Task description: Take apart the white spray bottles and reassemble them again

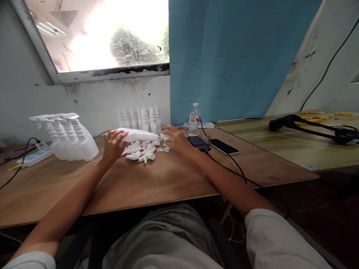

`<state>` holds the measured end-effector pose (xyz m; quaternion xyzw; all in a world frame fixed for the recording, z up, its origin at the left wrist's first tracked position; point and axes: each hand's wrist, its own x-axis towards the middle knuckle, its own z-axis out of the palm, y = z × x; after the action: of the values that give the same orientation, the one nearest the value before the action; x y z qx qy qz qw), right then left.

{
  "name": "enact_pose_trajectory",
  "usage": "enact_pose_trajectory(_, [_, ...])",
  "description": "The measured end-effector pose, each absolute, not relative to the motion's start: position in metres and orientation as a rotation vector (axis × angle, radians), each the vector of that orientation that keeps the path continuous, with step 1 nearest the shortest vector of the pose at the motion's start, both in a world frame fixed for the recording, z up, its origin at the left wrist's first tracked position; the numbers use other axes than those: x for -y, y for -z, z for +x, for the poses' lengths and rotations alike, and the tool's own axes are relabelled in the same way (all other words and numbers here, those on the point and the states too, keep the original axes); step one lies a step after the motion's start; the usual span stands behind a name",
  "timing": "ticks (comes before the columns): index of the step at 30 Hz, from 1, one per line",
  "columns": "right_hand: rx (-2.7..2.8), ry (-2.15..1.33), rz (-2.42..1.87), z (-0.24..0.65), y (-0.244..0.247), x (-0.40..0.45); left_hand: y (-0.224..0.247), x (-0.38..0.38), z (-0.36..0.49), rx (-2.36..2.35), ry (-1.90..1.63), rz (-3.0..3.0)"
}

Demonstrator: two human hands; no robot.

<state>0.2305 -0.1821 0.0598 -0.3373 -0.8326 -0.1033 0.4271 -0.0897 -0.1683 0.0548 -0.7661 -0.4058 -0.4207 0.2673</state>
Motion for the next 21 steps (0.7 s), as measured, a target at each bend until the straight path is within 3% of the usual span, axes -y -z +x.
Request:
enact_pose_trajectory(5, [2.001,0.211,-0.77,0.229,-0.063,0.19,-0.052,0.175,-0.079,1.079,1.145,-2.103])
enact_pose_trajectory(9, [1.741,-0.046,-0.642,0.223,-0.068,0.195,-0.056,0.178,-0.08,1.048,1.203,-2.118])
enact_pose_trajectory(15, [1.434,-0.276,-0.545,0.22,-0.101,0.196,-0.064,0.207,-0.05,0.877,1.496,-2.432])
enact_pose_trajectory(21, [1.487,-0.65,-0.389,0.211,-0.133,0.213,-0.041,0.236,-0.003,1.035,1.705,-2.771])
